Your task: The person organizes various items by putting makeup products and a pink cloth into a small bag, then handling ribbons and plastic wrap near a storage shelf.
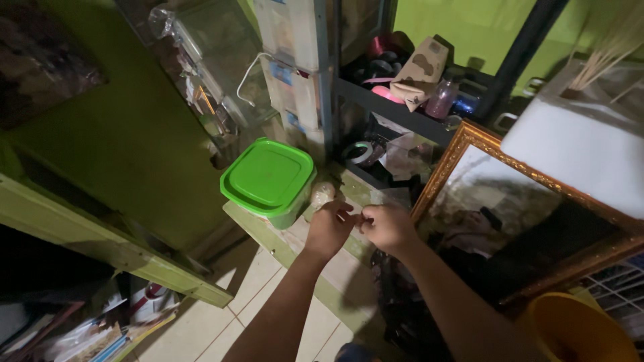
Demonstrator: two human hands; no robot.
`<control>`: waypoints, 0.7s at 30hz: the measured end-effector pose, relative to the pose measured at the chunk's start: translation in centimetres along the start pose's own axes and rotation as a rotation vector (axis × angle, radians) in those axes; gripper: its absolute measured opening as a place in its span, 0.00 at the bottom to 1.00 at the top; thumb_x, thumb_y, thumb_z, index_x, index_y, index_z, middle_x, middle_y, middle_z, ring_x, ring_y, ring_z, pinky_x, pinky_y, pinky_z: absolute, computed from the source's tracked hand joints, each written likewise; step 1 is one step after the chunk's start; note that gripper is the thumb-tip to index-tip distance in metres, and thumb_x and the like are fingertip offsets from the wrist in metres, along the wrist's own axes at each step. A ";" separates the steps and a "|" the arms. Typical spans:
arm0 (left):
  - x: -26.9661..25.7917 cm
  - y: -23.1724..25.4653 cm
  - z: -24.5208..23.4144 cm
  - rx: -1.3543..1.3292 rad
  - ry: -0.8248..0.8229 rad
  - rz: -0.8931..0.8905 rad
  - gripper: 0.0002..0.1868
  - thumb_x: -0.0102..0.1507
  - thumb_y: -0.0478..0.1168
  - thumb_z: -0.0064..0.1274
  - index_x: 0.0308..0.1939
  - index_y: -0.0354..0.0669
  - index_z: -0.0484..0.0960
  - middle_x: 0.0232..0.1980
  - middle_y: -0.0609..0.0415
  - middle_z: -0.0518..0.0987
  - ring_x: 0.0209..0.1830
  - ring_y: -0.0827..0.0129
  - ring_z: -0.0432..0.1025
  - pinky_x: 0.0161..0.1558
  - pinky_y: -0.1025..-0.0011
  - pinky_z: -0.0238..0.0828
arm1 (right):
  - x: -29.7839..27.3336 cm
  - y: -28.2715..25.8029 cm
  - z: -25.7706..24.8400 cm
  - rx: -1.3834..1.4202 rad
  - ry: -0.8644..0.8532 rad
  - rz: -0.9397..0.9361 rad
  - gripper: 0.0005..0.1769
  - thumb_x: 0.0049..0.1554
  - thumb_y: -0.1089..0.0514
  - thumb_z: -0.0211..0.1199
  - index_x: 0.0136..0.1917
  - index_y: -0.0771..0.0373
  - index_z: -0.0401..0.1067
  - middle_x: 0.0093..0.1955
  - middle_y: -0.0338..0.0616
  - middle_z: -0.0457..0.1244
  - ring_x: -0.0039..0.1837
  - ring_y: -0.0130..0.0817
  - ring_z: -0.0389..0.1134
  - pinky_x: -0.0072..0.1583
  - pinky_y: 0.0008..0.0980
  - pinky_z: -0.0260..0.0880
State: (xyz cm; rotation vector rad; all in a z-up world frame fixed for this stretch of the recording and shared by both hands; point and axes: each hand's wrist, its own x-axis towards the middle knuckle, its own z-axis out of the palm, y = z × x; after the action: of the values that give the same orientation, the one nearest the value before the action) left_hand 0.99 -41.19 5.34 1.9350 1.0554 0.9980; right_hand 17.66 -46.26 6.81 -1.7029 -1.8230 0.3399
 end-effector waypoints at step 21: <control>-5.2 -3.5 4.4 -0.054 -0.006 -0.292 0.19 0.66 0.45 0.56 0.28 0.32 0.76 0.27 0.37 0.80 0.26 0.50 0.74 0.34 0.61 0.72 | -4.9 0.5 -0.1 0.060 -0.303 0.251 0.20 0.55 0.42 0.67 0.35 0.60 0.77 0.30 0.45 0.68 0.36 0.41 0.72 0.42 0.38 0.71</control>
State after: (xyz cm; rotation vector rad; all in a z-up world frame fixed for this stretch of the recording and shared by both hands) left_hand 1.68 -45.27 -1.11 1.6794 1.2516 0.8477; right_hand 18.02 -50.97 5.32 -1.9242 -1.7827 0.7874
